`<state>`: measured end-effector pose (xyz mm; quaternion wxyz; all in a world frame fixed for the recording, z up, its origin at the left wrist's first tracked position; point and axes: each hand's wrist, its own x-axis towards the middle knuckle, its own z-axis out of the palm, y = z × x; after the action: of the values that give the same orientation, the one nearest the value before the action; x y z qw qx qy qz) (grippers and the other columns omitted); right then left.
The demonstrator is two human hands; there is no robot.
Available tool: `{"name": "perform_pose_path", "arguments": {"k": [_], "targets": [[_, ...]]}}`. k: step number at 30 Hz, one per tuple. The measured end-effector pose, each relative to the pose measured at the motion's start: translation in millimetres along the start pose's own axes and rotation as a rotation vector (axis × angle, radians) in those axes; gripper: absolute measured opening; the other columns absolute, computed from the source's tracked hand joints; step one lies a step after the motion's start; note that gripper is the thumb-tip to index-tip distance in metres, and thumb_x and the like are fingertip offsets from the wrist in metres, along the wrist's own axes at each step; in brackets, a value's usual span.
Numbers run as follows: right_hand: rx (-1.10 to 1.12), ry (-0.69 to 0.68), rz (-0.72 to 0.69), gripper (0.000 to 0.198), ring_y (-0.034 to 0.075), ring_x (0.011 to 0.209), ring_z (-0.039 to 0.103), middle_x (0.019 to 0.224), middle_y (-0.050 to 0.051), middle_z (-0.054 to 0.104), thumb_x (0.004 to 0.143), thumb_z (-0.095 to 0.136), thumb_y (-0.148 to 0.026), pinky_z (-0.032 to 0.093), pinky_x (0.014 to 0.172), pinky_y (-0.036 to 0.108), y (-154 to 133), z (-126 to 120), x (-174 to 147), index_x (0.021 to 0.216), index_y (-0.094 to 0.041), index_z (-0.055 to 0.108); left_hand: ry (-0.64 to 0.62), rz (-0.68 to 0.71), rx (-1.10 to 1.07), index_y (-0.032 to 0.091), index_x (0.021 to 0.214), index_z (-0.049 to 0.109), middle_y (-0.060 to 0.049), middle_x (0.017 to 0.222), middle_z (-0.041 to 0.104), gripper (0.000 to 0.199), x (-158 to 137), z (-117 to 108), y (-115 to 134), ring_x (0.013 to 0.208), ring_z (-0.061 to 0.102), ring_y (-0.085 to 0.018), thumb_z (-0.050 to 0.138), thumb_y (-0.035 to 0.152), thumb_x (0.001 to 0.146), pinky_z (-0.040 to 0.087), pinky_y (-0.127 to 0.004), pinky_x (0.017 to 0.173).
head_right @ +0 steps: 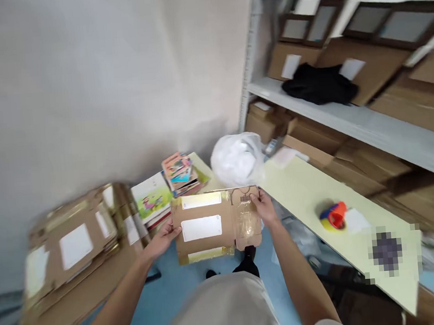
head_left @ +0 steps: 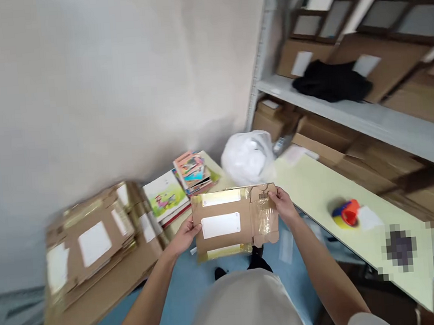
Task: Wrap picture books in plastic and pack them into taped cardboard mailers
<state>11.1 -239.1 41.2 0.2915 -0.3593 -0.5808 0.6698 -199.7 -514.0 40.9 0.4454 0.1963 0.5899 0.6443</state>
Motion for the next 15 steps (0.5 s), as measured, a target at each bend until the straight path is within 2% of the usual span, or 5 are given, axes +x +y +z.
{"name": "perform_pose_path", "arguments": {"k": [4,8,10,15], "targets": [[0.035,0.244,-0.021,0.04,0.019,0.075,0.061,0.084,0.004,0.068,0.066,0.071,-0.049,0.049,0.071,0.032,0,-87,-11,0.09,-0.02,0.058,-0.072,0.035,0.137,0.021,0.097,0.065,-0.011,0.097,0.069,0.048,69,73,-1,0.099,0.062,-0.028,0.079,0.044,0.058,0.049,-0.04,0.088],[0.03,0.397,-0.047,0.036,0.019,0.073,0.06,0.081,0.003,0.066,0.069,0.069,-0.048,0.049,0.068,0.031,5,-161,-12,0.089,-0.021,0.057,-0.059,0.051,0.194,0.02,0.119,0.054,-0.007,0.094,0.067,0.064,137,152,0,0.093,0.063,-0.021,0.075,0.043,0.064,0.048,-0.034,0.086],[0.043,0.479,-0.064,0.035,0.018,0.071,0.059,0.079,0.002,0.065,0.069,0.068,-0.049,0.049,0.067,0.032,3,-191,-6,0.088,-0.022,0.055,-0.059,0.067,0.245,0.02,0.12,0.053,-0.005,0.09,0.066,0.061,168,193,-2,0.089,0.063,-0.019,0.072,0.044,0.067,0.048,-0.032,0.083],[0.077,0.637,-0.126,0.035,0.018,0.072,0.059,0.077,0.002,0.063,0.07,0.067,-0.051,0.05,0.069,0.034,-10,-248,19,0.085,-0.023,0.052,-0.032,0.152,0.311,0.022,0.101,0.062,-0.006,0.1,0.064,0.039,224,287,-7,0.094,0.06,-0.019,0.072,0.04,0.068,0.048,-0.028,0.08]]}}
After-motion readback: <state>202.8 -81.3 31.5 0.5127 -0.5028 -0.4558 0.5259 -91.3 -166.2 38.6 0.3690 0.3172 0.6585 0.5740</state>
